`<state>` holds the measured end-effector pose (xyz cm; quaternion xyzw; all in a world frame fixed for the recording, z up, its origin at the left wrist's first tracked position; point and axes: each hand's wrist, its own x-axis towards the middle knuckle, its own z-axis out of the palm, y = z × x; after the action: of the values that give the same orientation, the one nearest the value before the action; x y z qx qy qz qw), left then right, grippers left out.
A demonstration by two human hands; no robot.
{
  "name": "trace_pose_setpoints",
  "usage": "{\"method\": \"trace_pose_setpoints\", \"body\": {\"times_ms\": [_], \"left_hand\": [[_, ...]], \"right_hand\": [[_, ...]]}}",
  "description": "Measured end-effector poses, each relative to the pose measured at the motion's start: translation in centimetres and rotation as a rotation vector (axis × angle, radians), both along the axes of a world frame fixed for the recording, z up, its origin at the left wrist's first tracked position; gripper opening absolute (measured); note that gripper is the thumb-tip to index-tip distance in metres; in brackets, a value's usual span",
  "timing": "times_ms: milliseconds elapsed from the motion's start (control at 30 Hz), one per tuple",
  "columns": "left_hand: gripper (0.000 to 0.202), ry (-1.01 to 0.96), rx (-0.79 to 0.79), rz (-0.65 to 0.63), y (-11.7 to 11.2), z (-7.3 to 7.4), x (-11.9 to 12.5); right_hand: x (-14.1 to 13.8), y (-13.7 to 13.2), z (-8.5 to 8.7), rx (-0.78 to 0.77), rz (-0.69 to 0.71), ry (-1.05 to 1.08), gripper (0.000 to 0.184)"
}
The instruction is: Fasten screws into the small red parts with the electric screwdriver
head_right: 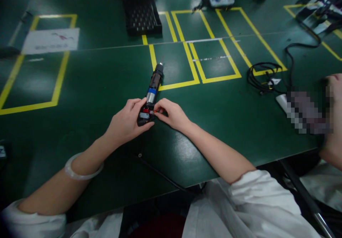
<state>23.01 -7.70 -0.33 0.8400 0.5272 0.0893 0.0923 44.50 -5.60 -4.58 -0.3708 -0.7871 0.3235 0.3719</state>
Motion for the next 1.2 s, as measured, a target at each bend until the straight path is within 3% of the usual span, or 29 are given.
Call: {"method": "trace_pose_setpoints", "body": {"times_ms": [800, 1200], "left_hand": [[0.066, 0.027, 0.116, 0.087, 0.1, -0.8, 1.5], [0.067, 0.057, 0.076, 0.081, 0.9, -0.2, 0.2]], "right_hand": [[-0.3, -0.3, 0.3, 0.048, -0.052, 0.036, 0.009], [0.0, -0.2, 0.4, -0.031, -0.016, 0.032, 0.008]]}}
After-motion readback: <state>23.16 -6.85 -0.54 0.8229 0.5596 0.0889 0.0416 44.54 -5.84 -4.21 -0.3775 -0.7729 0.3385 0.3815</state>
